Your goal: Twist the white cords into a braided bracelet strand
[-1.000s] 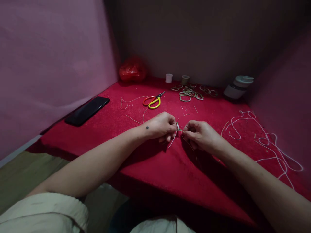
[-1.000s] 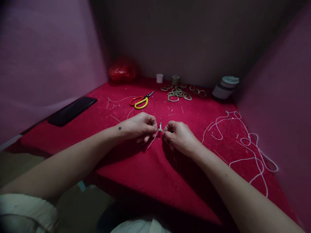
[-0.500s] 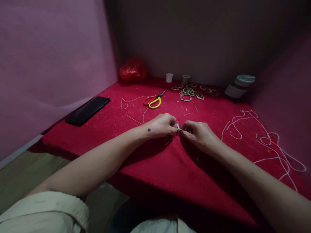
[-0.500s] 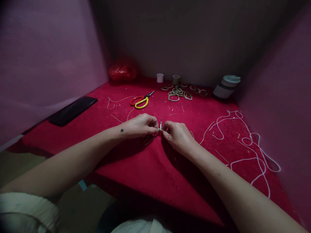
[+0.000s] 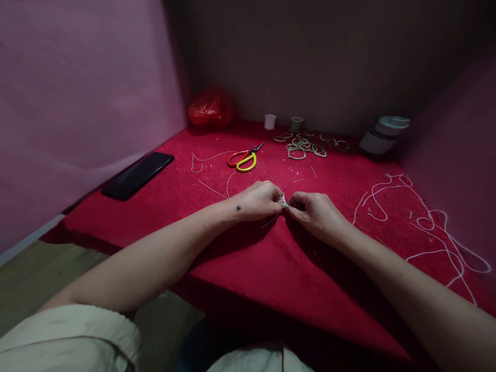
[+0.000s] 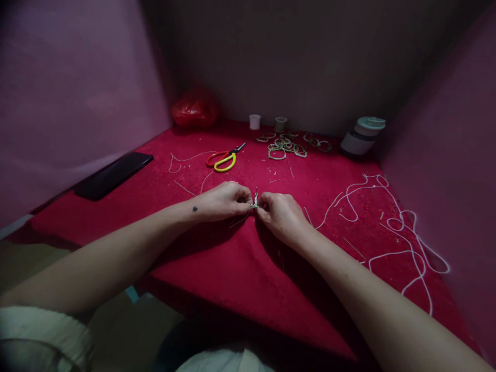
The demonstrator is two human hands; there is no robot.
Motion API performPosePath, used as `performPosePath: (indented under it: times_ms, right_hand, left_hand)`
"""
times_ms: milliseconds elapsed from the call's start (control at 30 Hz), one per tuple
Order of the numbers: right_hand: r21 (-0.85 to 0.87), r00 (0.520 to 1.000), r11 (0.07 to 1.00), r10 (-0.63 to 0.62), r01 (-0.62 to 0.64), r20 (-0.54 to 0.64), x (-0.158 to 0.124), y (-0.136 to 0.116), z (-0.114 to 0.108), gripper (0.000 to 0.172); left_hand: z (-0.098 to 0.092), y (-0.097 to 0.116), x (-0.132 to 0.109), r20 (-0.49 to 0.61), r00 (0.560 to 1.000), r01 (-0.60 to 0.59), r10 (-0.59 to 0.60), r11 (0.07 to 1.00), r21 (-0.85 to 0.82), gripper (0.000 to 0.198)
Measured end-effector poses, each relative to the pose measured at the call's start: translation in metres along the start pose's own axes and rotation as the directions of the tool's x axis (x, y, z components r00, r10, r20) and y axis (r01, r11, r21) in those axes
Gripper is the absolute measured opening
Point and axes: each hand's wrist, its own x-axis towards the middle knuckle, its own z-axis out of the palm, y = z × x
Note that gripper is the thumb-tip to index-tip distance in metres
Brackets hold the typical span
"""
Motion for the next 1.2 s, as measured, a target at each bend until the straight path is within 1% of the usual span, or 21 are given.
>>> performPosePath:
  times_ms: [200,333,433,567,700,900,1067,1200]
  right_hand:
    - [-0.038,1.0,0.999,-0.009,0.009,-0.002,-0.001,-0.004,-0.001,0.014]
    - [-0.012,0.999,1.0,0.005,-0.005,0.049,-0.005,-0.007,-0.004,0.014]
    - [0.025,0.996,0.999,0.019,-0.021,0.088,-0.006,-0.008,-0.006,0.013]
    - [0.093,0.99,0.994,0.04,-0.053,0.134,-0.006,-0.008,-0.009,0.013]
    - [0.112,0.983,0.989,0.077,-0.097,0.165,-0.005,-0.006,-0.01,0.012]
    - [0.125,0.987,0.989,0.06,-0.079,0.151,-0.005,-0.003,-0.009,0.013]
    - [0.133,0.989,0.989,0.044,-0.063,0.141,-0.004,-0.003,-0.008,0.011]
    - [0.104,0.991,0.994,0.013,-0.027,0.133,-0.004,-0.006,-0.01,0.011]
  left_hand:
    - [0.0,0.001,0.0,-0.007,0.999,0.039,-0.039,0.999,-0.012,0.014]
    - [-0.001,0.005,0.0,-0.007,0.996,0.089,-0.089,0.996,-0.018,0.015]
    - [-0.001,0.007,-0.001,0.025,0.991,0.134,-0.133,0.991,-0.005,0.015]
    - [-0.001,0.007,-0.001,0.101,0.979,0.177,-0.175,0.984,-0.013,0.012]
    - [0.0,0.004,-0.001,0.138,0.984,0.124,-0.116,0.991,-0.047,0.006]
    - [-0.001,0.003,-0.003,0.11,0.994,0.01,0.0,0.995,-0.099,0.008]
    - [-0.001,0.003,-0.002,0.138,0.99,0.034,-0.022,0.996,-0.087,0.008]
    - [0.0,0.001,-0.001,0.13,0.991,0.022,-0.011,0.996,-0.086,0.009]
